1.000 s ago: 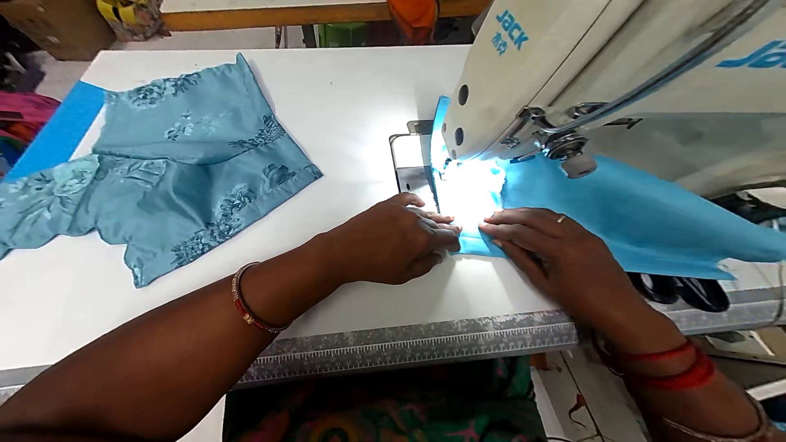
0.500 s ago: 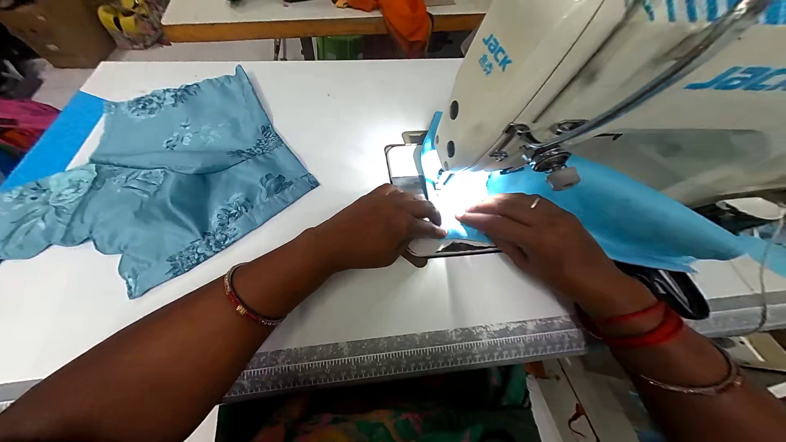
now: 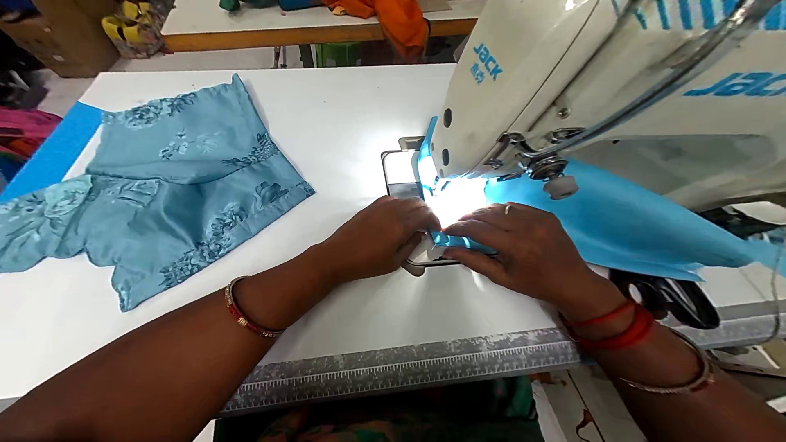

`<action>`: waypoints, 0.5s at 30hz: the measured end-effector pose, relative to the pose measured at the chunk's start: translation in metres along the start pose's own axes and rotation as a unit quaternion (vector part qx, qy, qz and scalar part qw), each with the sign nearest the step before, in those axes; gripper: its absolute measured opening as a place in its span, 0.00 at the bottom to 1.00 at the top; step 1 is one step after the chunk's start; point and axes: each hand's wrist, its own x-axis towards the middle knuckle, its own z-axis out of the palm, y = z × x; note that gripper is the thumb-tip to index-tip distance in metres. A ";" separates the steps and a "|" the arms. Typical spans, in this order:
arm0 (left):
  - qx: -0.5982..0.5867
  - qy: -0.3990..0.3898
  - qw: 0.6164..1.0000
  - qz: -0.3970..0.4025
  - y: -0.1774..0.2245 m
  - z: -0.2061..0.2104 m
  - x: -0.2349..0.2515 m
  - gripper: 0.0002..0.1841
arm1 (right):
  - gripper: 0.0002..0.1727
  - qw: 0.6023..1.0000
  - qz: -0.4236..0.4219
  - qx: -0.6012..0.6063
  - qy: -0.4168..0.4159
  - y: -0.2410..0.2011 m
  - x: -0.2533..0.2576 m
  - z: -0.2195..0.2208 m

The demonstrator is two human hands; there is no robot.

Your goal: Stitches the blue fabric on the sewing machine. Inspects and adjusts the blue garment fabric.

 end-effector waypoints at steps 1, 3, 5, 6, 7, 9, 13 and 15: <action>0.001 0.000 1.000 0.000 0.001 0.000 0.000 0.12 | 0.18 1.000 -0.005 -0.008 0.003 -0.001 0.002 0.001; 0.003 0.000 1.000 -0.003 0.002 -0.001 0.000 0.12 | 0.17 1.000 -0.011 -0.015 0.009 -0.001 0.004 0.002; -0.002 -0.002 1.000 -0.010 0.004 -0.002 0.000 0.12 | 0.16 1.000 -0.013 -0.020 0.016 -0.003 0.005 0.003; -0.004 -0.003 1.000 -0.014 0.005 -0.003 0.000 0.12 | 0.17 0.999 -0.017 -0.026 0.020 -0.003 0.005 0.004; -0.006 -0.003 1.000 -0.017 0.005 -0.003 0.000 0.12 | 0.17 0.999 -0.020 -0.032 0.023 -0.004 0.005 0.005; -0.011 -0.004 1.000 -0.013 0.004 -0.002 0.000 0.12 | 0.16 0.999 -0.021 -0.041 0.028 -0.006 0.006 0.007; -0.016 0.002 1.000 0.002 -0.001 0.003 0.000 0.12 | 0.16 0.999 -0.018 -0.031 0.029 -0.006 0.006 0.010; -0.014 0.011 1.000 0.008 -0.001 0.004 0.000 0.11 | 0.15 1.000 -0.013 -0.012 0.025 -0.004 0.005 0.010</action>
